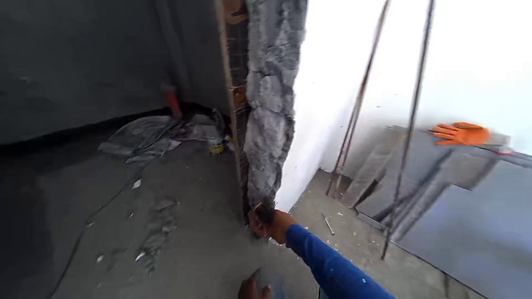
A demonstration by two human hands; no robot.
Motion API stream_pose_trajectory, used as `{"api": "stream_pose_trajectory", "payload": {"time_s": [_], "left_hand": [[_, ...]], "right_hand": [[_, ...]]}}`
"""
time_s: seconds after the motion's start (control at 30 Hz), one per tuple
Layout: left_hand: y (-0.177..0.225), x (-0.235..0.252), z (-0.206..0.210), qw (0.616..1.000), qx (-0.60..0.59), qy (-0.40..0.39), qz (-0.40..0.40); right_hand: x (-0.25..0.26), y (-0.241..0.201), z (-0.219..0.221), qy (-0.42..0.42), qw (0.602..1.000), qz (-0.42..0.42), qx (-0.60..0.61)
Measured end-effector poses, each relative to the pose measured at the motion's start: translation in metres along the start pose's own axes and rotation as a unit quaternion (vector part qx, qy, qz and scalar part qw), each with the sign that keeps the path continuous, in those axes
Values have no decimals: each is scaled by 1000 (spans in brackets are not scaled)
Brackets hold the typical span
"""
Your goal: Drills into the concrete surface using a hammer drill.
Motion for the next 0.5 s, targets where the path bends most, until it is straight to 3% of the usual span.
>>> {"api": "stream_pose_trajectory", "payload": {"time_s": [0.17,0.3,0.5], "left_hand": [[55,28,-51,987,-106,120,27],[80,45,-86,972,-145,182,10],[91,18,-110,960,-174,219,-22]], "right_hand": [[10,11,7,-135,989,10,58],[21,12,10,-125,991,9,56],[30,15,15,-125,991,10,51]]}}
Point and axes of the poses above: each hand's wrist, its own x-axis towards the middle knuckle, its own z-axis out of the palm, y = z × x, the point moved 4 cm from there along x, towards the middle knuckle, and after that the axes turned 15 degrees about z, right-handed, at the moved point
